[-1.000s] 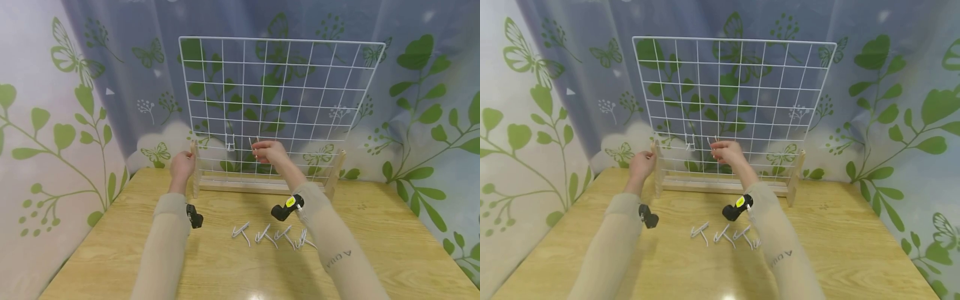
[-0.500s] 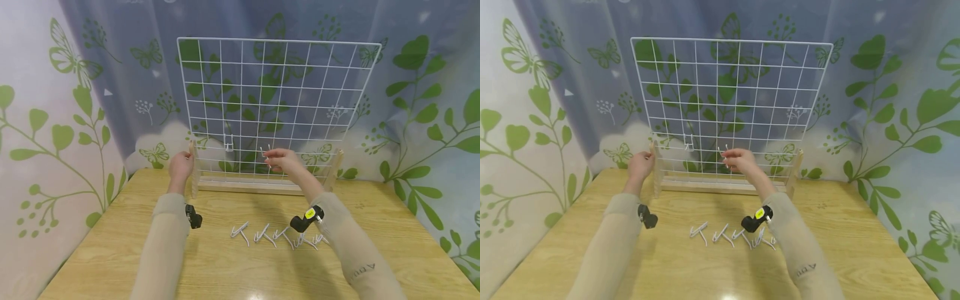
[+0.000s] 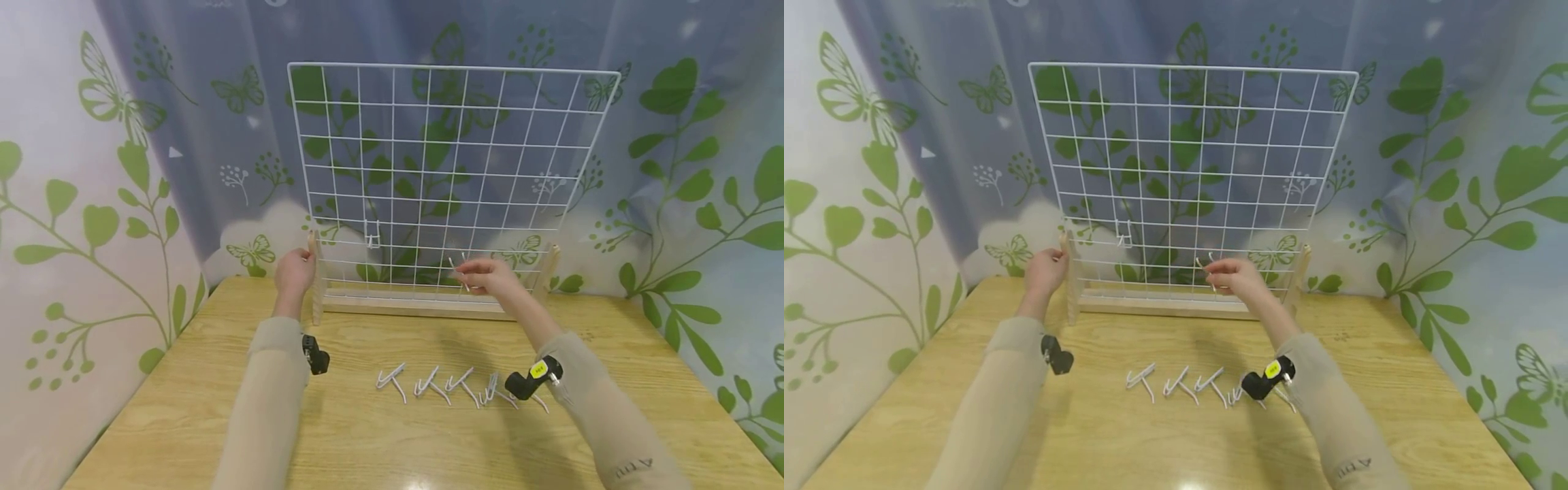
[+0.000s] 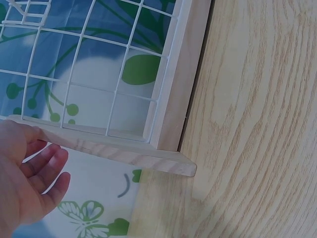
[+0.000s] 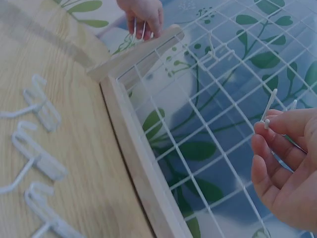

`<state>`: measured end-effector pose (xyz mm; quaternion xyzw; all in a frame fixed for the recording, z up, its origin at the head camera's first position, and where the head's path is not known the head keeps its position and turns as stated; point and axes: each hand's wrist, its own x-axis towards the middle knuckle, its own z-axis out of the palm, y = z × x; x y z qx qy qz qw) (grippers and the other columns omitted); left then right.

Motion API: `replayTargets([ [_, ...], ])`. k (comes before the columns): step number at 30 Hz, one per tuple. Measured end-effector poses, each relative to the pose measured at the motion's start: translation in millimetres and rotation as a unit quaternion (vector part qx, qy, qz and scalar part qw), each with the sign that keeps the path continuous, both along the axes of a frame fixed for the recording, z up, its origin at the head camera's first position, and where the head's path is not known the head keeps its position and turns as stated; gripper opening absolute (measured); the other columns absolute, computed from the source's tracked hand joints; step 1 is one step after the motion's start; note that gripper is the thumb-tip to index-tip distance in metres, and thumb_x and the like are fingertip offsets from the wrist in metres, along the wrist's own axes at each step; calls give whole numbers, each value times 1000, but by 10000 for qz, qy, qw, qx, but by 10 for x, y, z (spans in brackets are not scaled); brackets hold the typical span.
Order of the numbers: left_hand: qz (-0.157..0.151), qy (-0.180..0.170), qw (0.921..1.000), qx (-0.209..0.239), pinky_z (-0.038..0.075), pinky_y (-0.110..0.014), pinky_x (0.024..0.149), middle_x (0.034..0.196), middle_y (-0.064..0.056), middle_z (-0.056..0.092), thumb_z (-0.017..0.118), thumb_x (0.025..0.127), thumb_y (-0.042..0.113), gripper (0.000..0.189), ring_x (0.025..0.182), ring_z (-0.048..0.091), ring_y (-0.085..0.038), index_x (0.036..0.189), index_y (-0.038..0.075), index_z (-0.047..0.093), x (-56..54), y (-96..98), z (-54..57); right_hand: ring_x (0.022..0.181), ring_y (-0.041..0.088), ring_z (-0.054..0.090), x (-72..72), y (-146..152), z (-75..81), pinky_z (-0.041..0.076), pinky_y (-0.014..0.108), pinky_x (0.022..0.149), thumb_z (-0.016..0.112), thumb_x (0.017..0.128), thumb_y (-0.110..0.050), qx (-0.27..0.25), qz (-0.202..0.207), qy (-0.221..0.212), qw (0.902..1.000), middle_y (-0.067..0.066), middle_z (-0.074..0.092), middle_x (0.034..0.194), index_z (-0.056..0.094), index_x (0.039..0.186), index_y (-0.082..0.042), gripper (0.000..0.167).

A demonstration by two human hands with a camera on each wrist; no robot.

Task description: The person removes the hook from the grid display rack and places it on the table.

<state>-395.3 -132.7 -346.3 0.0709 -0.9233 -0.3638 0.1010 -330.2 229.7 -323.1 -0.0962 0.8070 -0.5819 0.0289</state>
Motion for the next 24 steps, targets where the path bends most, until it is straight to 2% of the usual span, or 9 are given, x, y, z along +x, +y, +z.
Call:
replayTargets([
  [4,-13,23,10000,26,45,-44,83,116,-17,61,43,97,25,36,102,57,-34,119,1,58,-1,-1,-5,77,9,59,71,126,-82,50,23,70,56,90,-3,242,-32,102,9997,-1,65,90,53,117,14,32],
  [7,-37,53,10000,40,45,-44,84,116,-18,61,43,97,24,36,101,57,-34,120,0,58,0,0,-4,79,10,59,126,235,-140,51,26,72,57,89,-5,428,-41,162,9989,4,66,94,54,117,13,33],
  [11,-73,38,9999,61,45,-44,84,116,-18,60,43,98,24,36,102,57,-34,121,0,57,7,3,12,81,11,58,215,374,-194,51,29,74,58,89,-6,510,-67,217,9984,7,65,96,53,117,13,34],
  [14,-76,25,9999,68,45,-44,84,116,-18,60,43,98,24,37,102,57,-34,121,0,56,8,3,15,79,8,59,280,477,-242,51,29,74,59,88,-6,507,-122,239,9984,1,65,91,53,116,14,35],
  [24,-46,10,9999,103,45,-45,84,115,-18,61,43,97,25,37,101,57,-34,120,0,57,-1,2,-1,75,6,57,508,809,-423,50,25,67,58,88,-5,548,-100,336,9979,1,65,89,52,113,19,35],
])
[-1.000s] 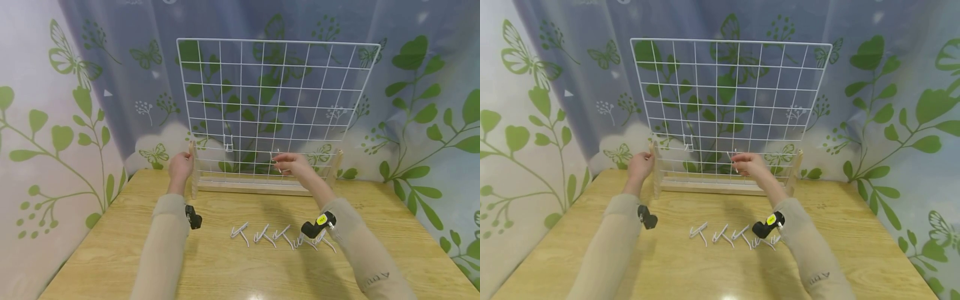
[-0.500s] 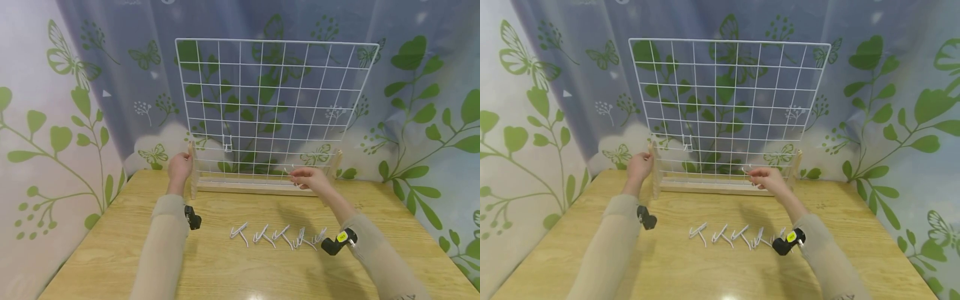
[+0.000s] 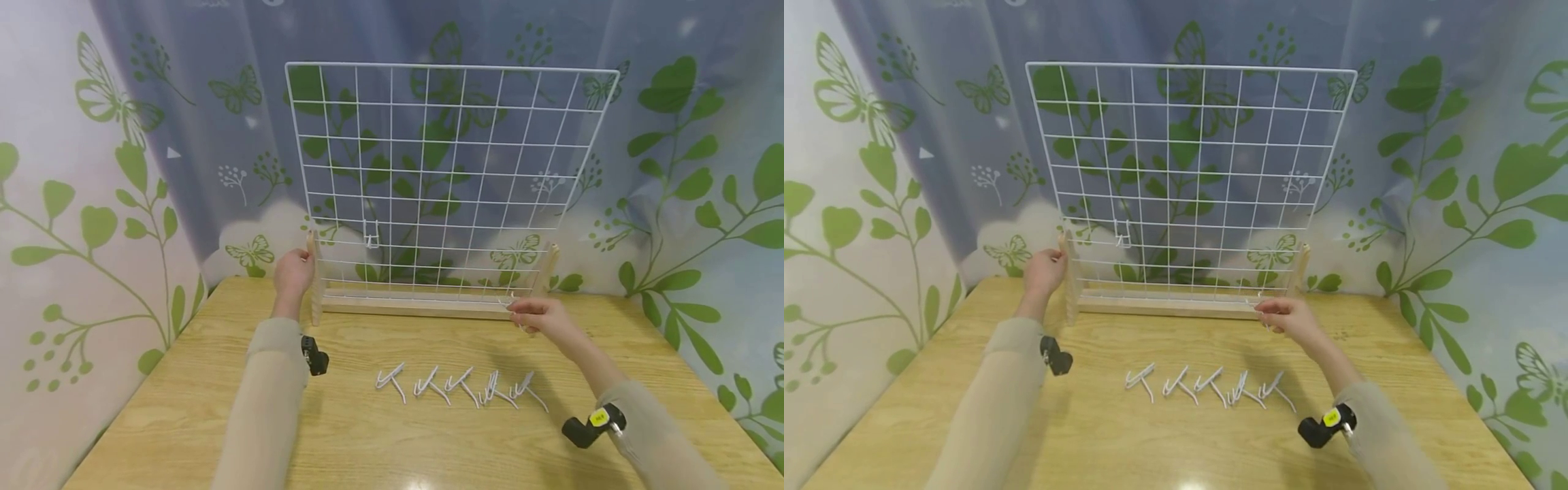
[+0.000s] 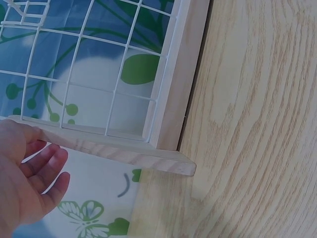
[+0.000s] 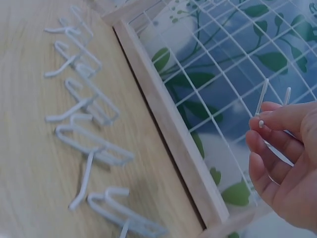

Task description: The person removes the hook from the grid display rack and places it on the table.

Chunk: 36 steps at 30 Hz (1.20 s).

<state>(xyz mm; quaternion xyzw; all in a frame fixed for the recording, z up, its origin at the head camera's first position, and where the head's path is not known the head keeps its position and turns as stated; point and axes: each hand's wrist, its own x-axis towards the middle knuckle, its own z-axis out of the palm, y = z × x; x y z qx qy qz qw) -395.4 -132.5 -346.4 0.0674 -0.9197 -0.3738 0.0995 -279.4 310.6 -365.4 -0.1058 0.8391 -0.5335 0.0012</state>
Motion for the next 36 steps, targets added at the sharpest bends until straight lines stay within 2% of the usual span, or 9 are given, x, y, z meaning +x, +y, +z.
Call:
replayTargets([
  [5,-9,7,10000,-52,45,-44,84,115,-18,61,43,97,25,36,101,57,-34,120,0,57,8,0,-1,78,4,58,98,149,-85,50,24,69,59,89,-6,64,20,22,10000,-3,65,92,52,112,18,35],
  [12,-56,26,9999,-115,46,-44,83,115,-18,61,42,97,25,37,100,58,-34,120,0,57,13,-7,-6,84,5,58,259,396,-194,50,26,72,56,91,-10,205,24,-86,9998,-1,67,97,52,114,17,36],
  [17,-56,55,9999,-143,46,-44,82,114,-18,61,42,97,25,37,99,58,-34,119,-1,57,20,-3,-8,83,3,58,360,562,-274,51,26,71,56,92,-12,334,-25,-173,9993,-10,65,94,51,115,18,38],
  [19,-59,58,9999,-137,46,-44,82,114,-19,61,42,98,25,37,99,58,-34,119,-1,57,24,-2,-7,83,2,58,399,624,-307,51,26,71,56,92,-12,432,-54,-220,9988,-5,65,98,52,116,16,38],
  [26,-62,-2,10000,-31,46,-44,83,114,-19,60,44,97,24,35,99,58,-34,119,-1,57,39,-9,-2,82,7,60,526,801,-410,51,28,70,57,91,-11,729,117,-504,9960,24,62,103,53,114,17,37],
  [32,-16,86,9999,-116,46,-44,81,112,-18,62,46,97,22,33,97,58,-34,117,-1,58,43,1,6,79,10,58,604,902,-487,50,29,65,58,90,-11,914,412,-885,9910,25,62,102,52,116,17,38],
  [36,-28,83,9999,-99,46,-44,81,111,-18,62,46,97,22,32,97,58,-34,116,-1,59,37,10,4,69,9,55,629,956,-579,50,29,59,59,88,-8,1152,587,-871,9878,25,62,101,57,110,15,32],
])
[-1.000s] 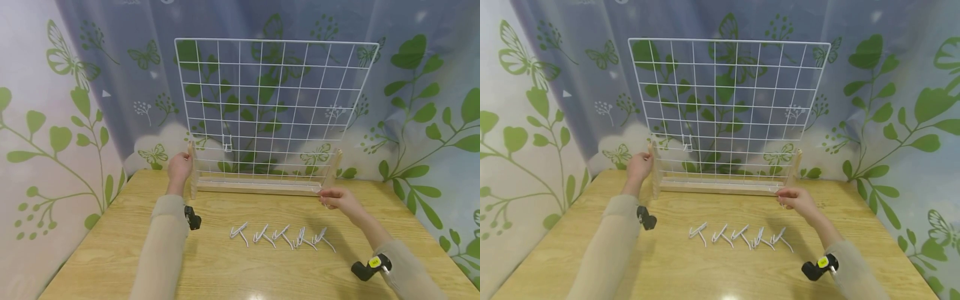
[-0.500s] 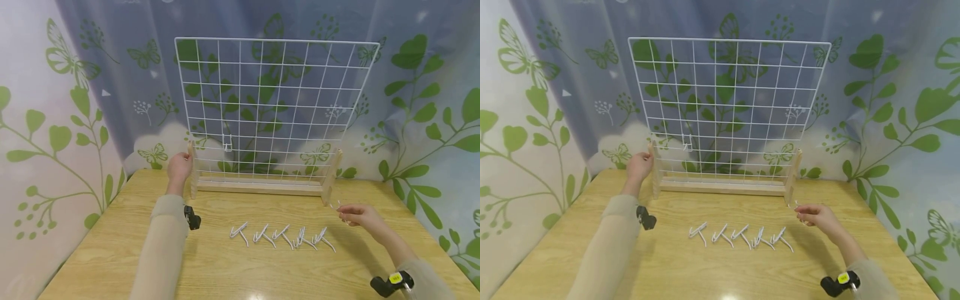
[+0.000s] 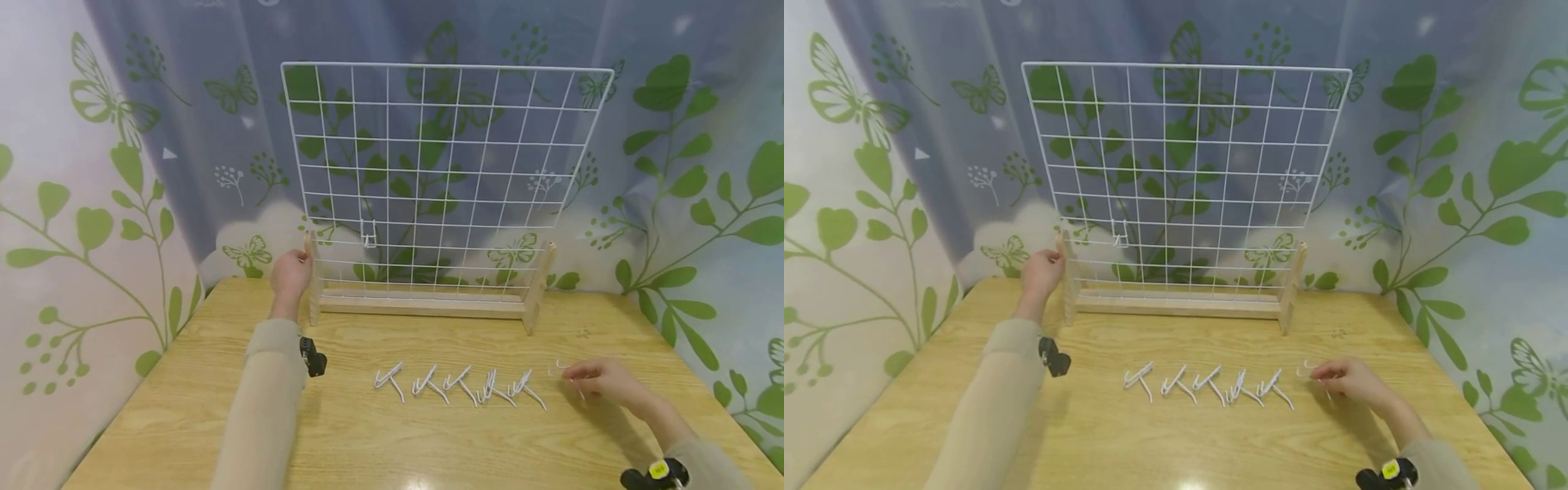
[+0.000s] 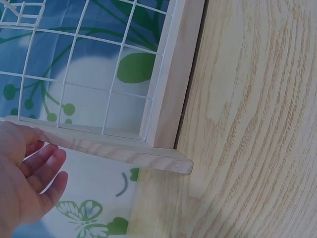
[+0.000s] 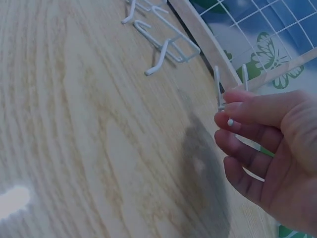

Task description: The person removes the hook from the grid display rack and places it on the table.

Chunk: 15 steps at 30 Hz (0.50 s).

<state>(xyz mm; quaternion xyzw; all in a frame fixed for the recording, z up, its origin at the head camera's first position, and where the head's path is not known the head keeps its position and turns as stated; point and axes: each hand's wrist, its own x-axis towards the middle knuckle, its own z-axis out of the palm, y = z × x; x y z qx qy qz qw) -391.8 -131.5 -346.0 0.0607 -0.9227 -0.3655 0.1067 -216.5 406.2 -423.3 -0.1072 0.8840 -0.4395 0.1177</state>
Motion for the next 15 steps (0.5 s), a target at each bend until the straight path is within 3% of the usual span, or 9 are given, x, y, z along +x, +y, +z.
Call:
replayTargets([
  [4,11,-9,10000,57,46,-44,83,112,-19,62,45,97,22,33,98,58,-34,116,-2,58,-6,-9,-7,66,5,54,8,12,-81,49,26,56,62,85,-6,212,212,256,9992,28,61,103,61,102,14,26],
  [8,34,0,10000,82,45,-44,83,112,-18,62,46,97,22,33,98,58,-34,116,-1,59,-11,-13,-17,67,3,53,19,10,-118,48,23,58,63,84,-5,192,263,193,9993,28,59,106,62,99,14,24],
  [15,-28,29,10000,10,46,-44,81,112,-19,62,45,97,23,33,97,58,-34,116,-1,58,-26,-15,-29,66,3,53,13,1,-146,48,23,57,63,84,-4,40,301,38,9995,14,64,94,63,100,13,24],
])
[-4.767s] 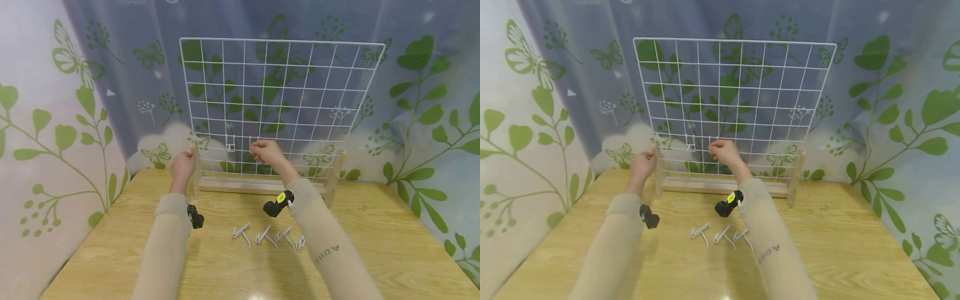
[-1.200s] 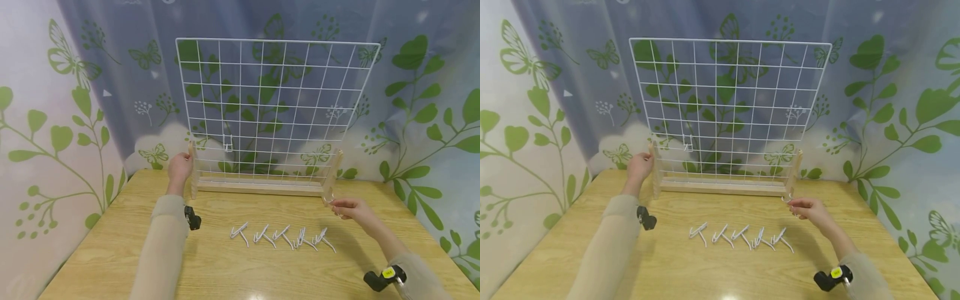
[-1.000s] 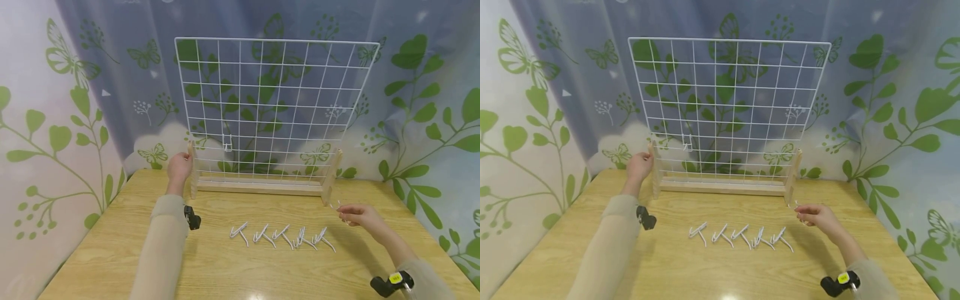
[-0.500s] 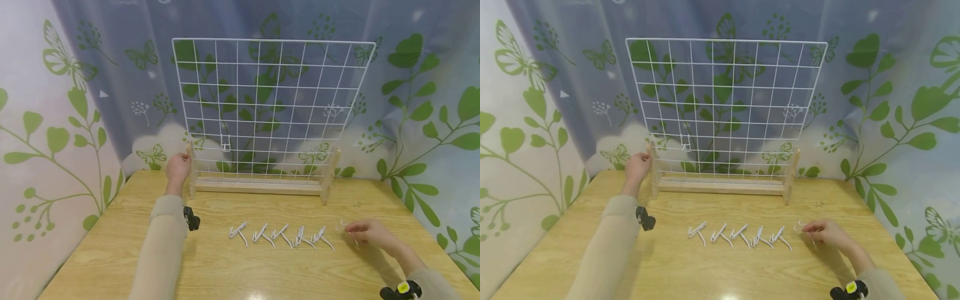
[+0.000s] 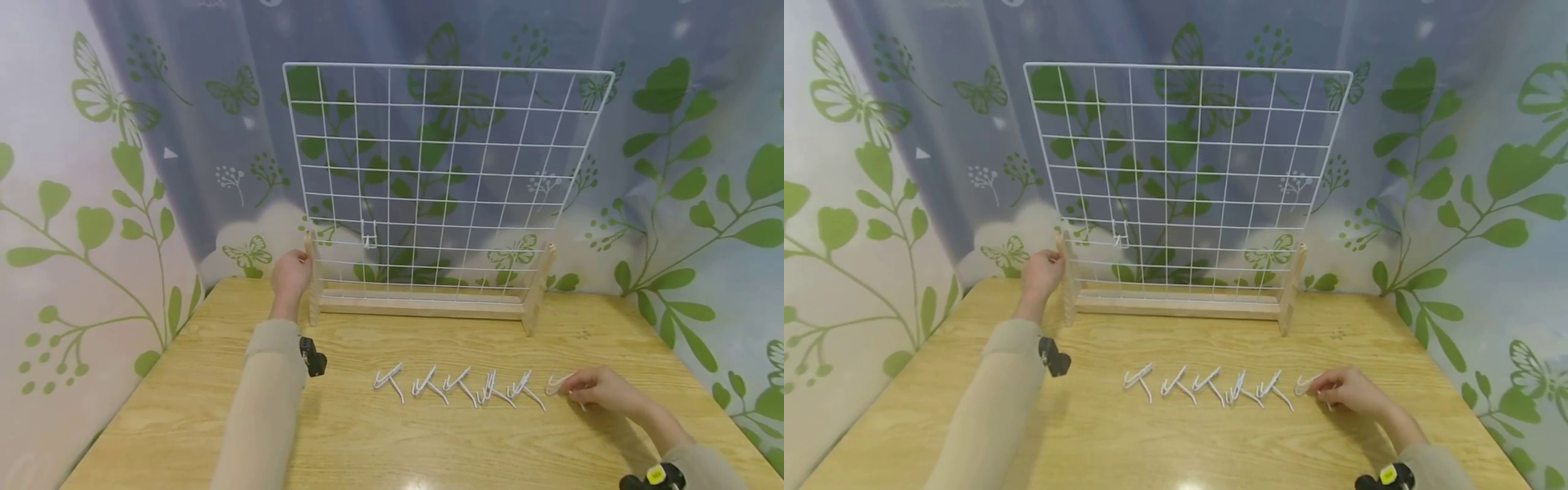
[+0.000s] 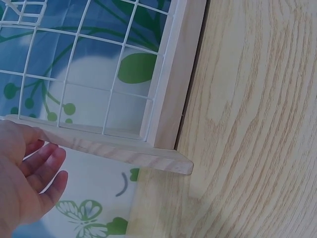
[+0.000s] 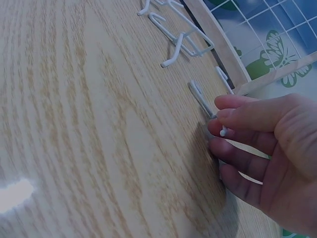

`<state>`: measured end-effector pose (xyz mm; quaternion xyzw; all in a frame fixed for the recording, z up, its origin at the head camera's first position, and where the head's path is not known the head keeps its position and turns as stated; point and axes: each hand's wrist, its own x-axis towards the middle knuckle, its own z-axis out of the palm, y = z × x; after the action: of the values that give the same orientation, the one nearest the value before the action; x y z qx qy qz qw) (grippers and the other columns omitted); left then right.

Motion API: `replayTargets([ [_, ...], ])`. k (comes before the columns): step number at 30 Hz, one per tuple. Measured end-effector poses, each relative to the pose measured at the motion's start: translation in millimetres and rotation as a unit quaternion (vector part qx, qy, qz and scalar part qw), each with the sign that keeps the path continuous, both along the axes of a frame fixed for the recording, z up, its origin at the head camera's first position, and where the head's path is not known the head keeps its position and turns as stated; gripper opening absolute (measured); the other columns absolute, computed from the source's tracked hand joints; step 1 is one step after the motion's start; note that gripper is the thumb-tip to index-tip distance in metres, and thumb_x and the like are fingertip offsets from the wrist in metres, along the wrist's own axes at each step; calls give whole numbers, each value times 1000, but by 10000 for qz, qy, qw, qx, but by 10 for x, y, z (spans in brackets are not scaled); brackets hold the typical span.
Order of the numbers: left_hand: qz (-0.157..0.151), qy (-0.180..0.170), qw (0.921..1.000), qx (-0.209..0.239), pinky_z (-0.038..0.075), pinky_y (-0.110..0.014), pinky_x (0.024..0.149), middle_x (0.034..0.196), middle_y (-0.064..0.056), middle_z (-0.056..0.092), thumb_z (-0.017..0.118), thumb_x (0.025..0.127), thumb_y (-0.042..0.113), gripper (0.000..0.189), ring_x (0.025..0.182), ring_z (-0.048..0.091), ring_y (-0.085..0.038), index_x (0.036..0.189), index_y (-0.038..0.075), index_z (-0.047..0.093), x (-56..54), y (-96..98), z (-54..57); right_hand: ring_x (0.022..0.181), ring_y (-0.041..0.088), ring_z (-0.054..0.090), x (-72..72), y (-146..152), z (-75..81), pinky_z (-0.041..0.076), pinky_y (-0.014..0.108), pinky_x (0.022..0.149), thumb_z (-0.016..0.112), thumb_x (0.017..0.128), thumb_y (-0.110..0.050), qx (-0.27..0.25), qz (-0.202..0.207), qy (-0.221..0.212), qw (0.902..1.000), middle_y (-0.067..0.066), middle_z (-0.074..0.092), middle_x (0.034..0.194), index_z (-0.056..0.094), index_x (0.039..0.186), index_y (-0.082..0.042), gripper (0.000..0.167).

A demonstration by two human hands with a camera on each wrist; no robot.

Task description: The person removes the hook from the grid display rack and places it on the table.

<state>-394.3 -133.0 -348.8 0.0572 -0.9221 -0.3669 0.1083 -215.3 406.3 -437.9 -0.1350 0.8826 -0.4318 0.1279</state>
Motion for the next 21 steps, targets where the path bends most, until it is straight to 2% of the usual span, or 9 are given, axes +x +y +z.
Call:
replayTargets([
  [6,-39,-99,9999,6,46,-44,82,114,-19,61,44,97,23,35,99,58,-34,118,-1,57,-1,-1,-20,65,4,53,10,15,-28,48,24,56,61,87,-6,-74,116,-100,9999,9,65,89,62,102,13,25],
  [10,16,-60,10000,37,45,-44,82,112,-19,61,44,97,23,34,99,58,-35,117,-1,58,11,0,-9,64,5,53,10,7,-14,48,25,56,60,88,-7,-57,21,-77,10000,14,65,92,61,104,14,27],
  [14,47,-53,9999,89,45,-45,83,112,-18,61,45,96,23,34,99,57,-34,117,-1,58,7,-3,2,71,1,54,9,2,21,48,23,61,61,87,-10,171,-88,151,9997,20,65,97,63,102,12,26],
  [19,64,-65,9999,91,45,-44,82,112,-18,62,46,96,24,34,99,57,-34,117,0,58,11,2,16,80,-3,53,-4,16,69,47,23,66,64,85,-12,578,-208,549,9966,21,65,100,67,98,7,23],
  [21,69,-57,9999,97,45,-44,81,112,-18,62,46,96,24,34,99,58,-34,116,0,58,10,3,21,79,0,55,-17,15,92,48,25,66,63,86,-12,558,-251,485,9969,20,66,99,65,100,7,25],
])
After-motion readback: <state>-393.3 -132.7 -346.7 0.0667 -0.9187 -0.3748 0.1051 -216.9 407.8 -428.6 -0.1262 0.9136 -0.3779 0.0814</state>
